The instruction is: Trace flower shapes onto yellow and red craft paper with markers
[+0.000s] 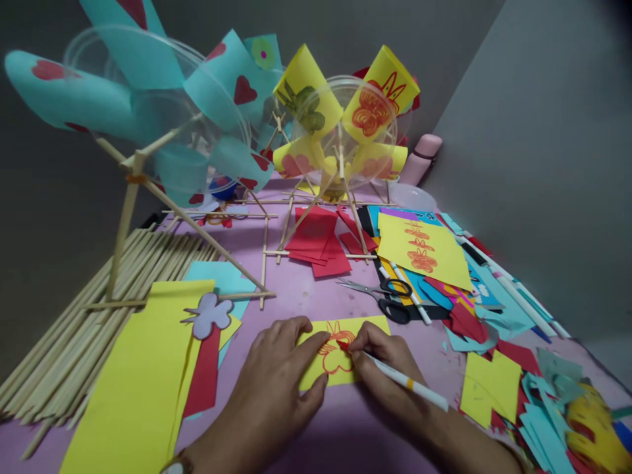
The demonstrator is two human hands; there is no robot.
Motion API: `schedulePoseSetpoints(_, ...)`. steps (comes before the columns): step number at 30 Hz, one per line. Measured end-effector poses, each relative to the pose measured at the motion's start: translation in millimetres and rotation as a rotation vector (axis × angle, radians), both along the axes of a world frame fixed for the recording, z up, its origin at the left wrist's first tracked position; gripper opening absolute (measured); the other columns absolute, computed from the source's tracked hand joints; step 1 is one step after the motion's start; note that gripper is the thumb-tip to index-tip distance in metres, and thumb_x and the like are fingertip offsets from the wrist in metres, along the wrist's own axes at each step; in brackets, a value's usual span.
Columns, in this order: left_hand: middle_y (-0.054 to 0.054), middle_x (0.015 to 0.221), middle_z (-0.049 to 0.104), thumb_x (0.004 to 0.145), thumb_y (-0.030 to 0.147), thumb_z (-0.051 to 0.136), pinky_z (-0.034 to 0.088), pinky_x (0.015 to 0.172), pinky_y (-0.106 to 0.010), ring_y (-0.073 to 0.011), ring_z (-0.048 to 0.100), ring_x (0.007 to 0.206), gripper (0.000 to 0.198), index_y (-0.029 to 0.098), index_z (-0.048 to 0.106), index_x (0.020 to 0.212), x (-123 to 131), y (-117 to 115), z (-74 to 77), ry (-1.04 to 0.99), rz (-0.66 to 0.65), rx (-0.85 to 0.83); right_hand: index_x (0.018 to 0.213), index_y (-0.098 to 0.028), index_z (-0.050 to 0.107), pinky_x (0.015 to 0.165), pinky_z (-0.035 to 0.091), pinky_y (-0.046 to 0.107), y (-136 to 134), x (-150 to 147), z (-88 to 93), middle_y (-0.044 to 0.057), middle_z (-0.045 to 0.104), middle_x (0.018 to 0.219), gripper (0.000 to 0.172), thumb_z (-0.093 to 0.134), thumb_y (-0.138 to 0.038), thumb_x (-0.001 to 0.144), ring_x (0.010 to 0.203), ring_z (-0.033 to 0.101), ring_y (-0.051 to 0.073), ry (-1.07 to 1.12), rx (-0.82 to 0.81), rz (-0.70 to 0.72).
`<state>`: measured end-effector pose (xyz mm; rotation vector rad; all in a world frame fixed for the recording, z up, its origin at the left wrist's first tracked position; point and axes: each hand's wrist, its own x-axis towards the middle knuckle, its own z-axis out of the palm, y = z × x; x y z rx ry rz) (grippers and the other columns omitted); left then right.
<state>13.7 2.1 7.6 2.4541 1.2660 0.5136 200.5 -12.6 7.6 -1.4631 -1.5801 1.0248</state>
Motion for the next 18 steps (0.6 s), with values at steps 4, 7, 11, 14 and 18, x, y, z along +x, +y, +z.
schedulePoseSetpoints(4, -0.010, 0.116, 0.053, 0.077, 0.019, 0.054, 0.043, 0.084, -0.047, -0.0290, 0.049, 0.104, 0.043, 0.024, 0.057, 0.120, 1.0, 1.2, 0.2, 0.007, 0.003, 0.007, 0.066, -0.021, 0.049, 0.044, 0.029, 0.021, 0.0, -0.7, 1.3, -0.006, 0.043, 0.050, 0.006, 0.045, -0.020, 0.071, 0.045, 0.039, 0.011, -0.010, -0.016, -0.030)
schedulePoseSetpoints(7, -0.011, 0.116, 0.053, 0.077, 0.019, 0.054, 0.043, 0.084, -0.048, -0.0297, 0.049, 0.104, 0.043, 0.023, 0.057, 0.120, 1.2, 2.0, 0.3, 0.013, -0.002, 0.013, 0.067, -0.020, 0.050, 0.044, 0.029, 0.021, 0.1, -0.5, 1.2, -0.006, 0.044, 0.050, 0.005, 0.046, -0.020, 0.070, 0.046, 0.040, 0.011, -0.024, -0.034, -0.029)
schedulePoseSetpoints(11, -0.011, 0.116, 0.053, 0.077, 0.019, 0.055, 0.043, 0.084, -0.047, -0.0292, 0.049, 0.104, 0.043, 0.023, 0.057, 0.120, 1.4, 1.2, 1.8, 0.016, 0.003, 0.007, 0.070, -0.020, 0.051, 0.046, 0.030, 0.021, -0.3, 0.9, -0.3, -0.006, 0.046, 0.053, 0.006, 0.045, -0.017, 0.071, 0.048, 0.042, 0.011, -0.033, -0.013, -0.004)
schedulePoseSetpoints(14, -0.010, 0.115, 0.053, 0.077, 0.019, 0.055, 0.043, 0.084, -0.046, -0.0286, 0.049, 0.104, 0.043, 0.024, 0.057, 0.119, 1.4, -0.1, 3.2, 0.023, 0.000, -0.003, 0.069, -0.020, 0.051, 0.045, 0.029, 0.021, -0.2, 0.9, 1.1, -0.006, 0.045, 0.053, 0.007, 0.045, -0.018, 0.071, 0.049, 0.041, 0.011, -0.036, -0.023, -0.007)
schedulePoseSetpoints(18, -0.010, 0.115, 0.053, 0.077, 0.019, 0.055, 0.042, 0.084, -0.046, -0.0284, 0.049, 0.103, 0.043, 0.024, 0.057, 0.119, 0.9, -0.8, 2.6, 0.021, -0.005, -0.001, 0.066, -0.020, 0.050, 0.045, 0.029, 0.021, 1.8, -1.1, 6.3, -0.006, 0.043, 0.051, 0.007, 0.044, -0.022, 0.069, 0.046, 0.040, 0.011, -0.063, -0.021, -0.014)
